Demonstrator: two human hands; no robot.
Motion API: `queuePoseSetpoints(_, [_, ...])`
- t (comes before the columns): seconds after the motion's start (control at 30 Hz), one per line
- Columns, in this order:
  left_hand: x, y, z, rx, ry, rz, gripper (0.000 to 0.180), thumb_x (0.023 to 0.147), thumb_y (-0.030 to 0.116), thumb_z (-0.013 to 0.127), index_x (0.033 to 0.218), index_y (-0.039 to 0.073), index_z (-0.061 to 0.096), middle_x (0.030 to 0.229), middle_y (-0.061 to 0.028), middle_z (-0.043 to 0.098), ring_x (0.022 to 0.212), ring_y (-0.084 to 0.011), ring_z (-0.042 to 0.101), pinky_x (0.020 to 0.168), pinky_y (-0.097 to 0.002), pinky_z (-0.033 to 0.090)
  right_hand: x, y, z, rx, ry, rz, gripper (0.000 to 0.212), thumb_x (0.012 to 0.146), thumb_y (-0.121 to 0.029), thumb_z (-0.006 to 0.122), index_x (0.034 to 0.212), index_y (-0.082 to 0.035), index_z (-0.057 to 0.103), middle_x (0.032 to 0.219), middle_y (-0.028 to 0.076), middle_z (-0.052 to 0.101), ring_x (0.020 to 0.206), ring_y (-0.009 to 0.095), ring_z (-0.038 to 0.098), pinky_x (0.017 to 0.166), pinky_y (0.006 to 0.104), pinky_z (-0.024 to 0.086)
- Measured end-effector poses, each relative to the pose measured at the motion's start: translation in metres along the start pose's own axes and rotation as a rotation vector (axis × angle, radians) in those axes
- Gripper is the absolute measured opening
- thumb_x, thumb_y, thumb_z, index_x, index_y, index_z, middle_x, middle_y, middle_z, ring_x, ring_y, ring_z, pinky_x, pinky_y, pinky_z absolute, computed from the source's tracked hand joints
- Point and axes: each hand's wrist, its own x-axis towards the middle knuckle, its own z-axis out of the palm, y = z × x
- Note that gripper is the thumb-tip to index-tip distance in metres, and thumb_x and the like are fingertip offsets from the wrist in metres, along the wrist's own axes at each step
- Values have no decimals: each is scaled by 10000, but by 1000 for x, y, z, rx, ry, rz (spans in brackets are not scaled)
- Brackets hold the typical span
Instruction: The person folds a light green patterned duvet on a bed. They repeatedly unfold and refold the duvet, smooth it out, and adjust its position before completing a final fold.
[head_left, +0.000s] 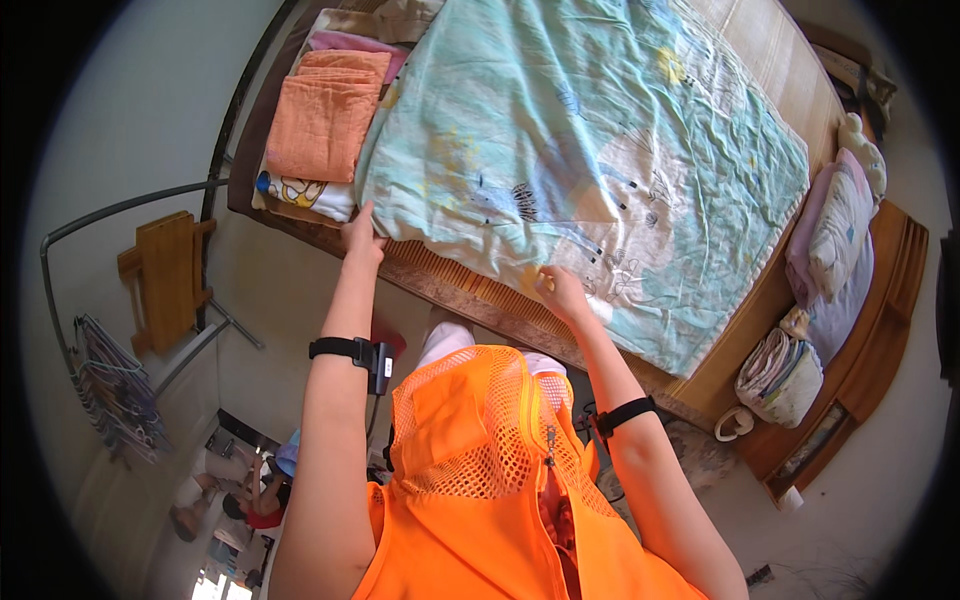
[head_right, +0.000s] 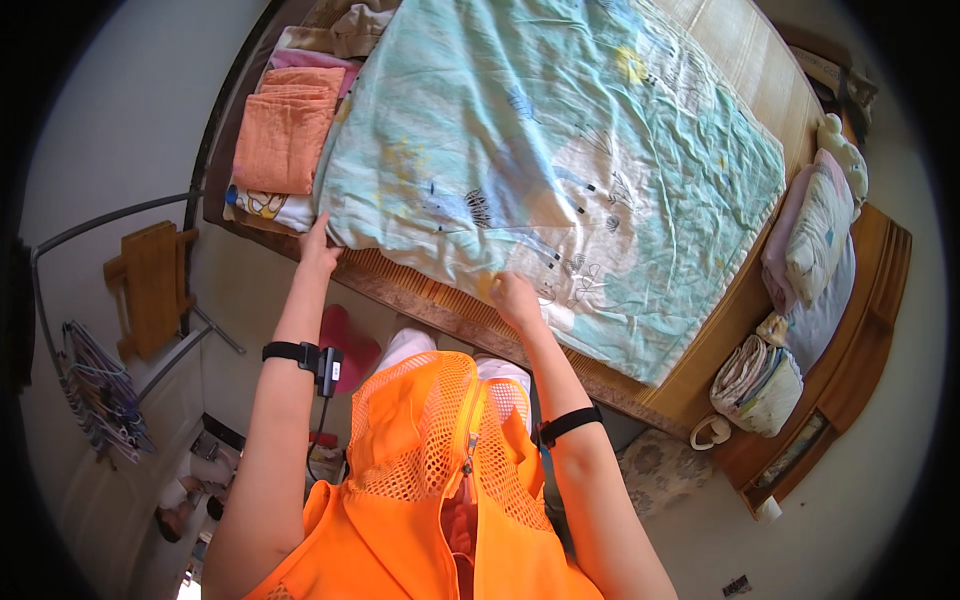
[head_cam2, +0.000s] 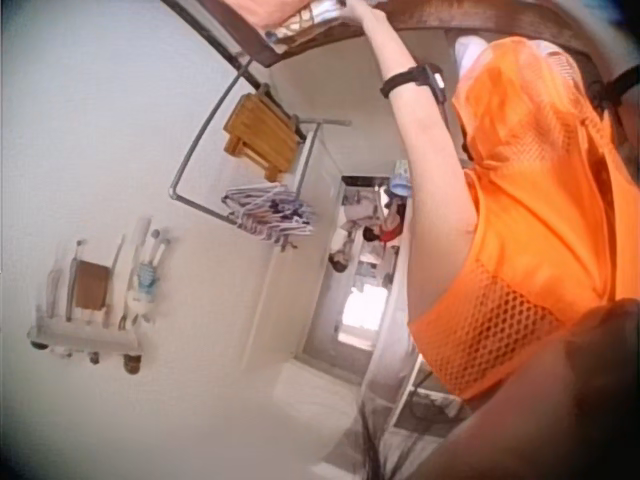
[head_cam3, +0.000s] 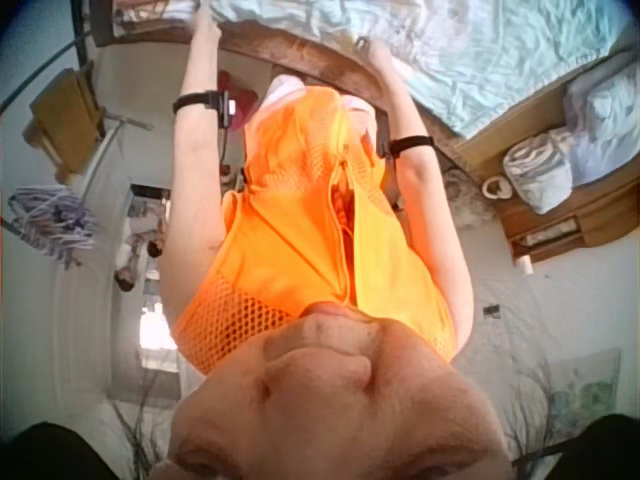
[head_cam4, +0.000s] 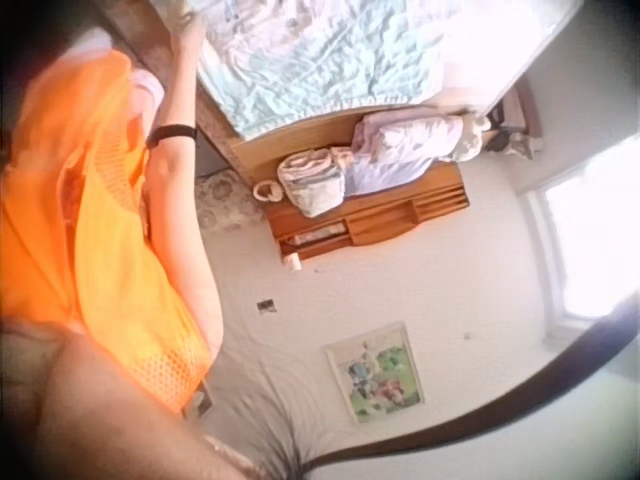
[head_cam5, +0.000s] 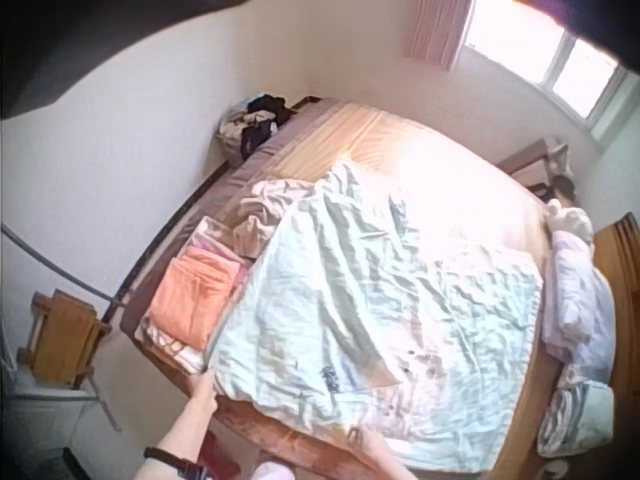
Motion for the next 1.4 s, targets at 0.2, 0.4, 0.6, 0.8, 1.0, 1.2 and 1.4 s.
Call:
queuePoseSetpoints(0.2, [-47, 0, 13, -486, -351, -371, 354, 883, 76, 642, 1223, 34, 557, 1210, -102, 613, 1106, -247, 589, 972, -401, 497, 15, -131, 3, 9, 204, -523, 666, 713, -185, 782, 1300, -73, 488, 1322, 181, 497, 1190, 375, 494, 984, 426, 428])
queuePoseSetpoints(0.4, [-140, 11, 35, -433, -755, 58, 312, 845, -33, 614, 1135, 76, 575, 1125, -35, 601, 1018, -135, 582, 809, -256, 489, 48, -222, -17, 168, 399, -358, 649, 695, -148, 778, 1286, -89, 516, 1048, 197, 656, 923, 376, 638, 781, 408, 515])
queuePoseSetpoints(0.6, [-142, 34, 39, 658, -111, 1357, 854, 711, 103, 775, 1417, -16, 310, 1386, -253, 398, 1298, -391, 385, 1073, -475, 323, 47, -246, -94, 270, 454, -430, 302, 784, -149, 706, 1063, -37, 677, 839, 200, 691, 767, 249, 696, 718, 322, 515])
queuePoseSetpoints(0.8, [-137, 13, 82, 750, -39, 1408, 869, 714, 188, 776, 1424, 23, 303, 1445, -242, 351, 1317, -418, 371, 1049, -471, 365, 22, -258, -105, 62, 457, -462, 391, 687, -135, 727, 1065, -54, 674, 809, 205, 675, 747, 310, 683, 701, 359, 525])
queuePoseSetpoints(1.0, [-73, 61, 19, 622, -260, 1453, 355, 830, 7, 584, 1183, 24, 622, 1224, -175, 618, 1103, -258, 616, 931, -342, 496, 3, -229, -90, -95, 655, -900, 415, 698, -56, 692, 1109, -99, 659, 727, 107, 658, 674, 294, 666, 610, 363, 524])
queuePoseSetpoints(1.2, [-5, 74, -52, 350, -42, 541, 352, 836, -39, 529, 1177, -6, 611, 1096, -118, 630, 904, -167, 615, 747, -286, 527, -3, -164, -6, -602, -221, -681, 437, 785, -41, 576, 1220, -32, 534, 1291, 138, 546, 1096, 328, 574, 970, 418, 446])
queuePoseSetpoints(1.4, [-38, 0, -36, 984, -63, 1451, 368, 810, -44, 512, 1168, 12, 574, 1136, -159, 556, 1039, -283, 564, 885, -382, 483, -52, -37, 15, -241, -226, -118, 328, 850, -149, 568, 1172, -91, 576, 1106, 146, 640, 1030, 352, 603, 869, 451, 484])
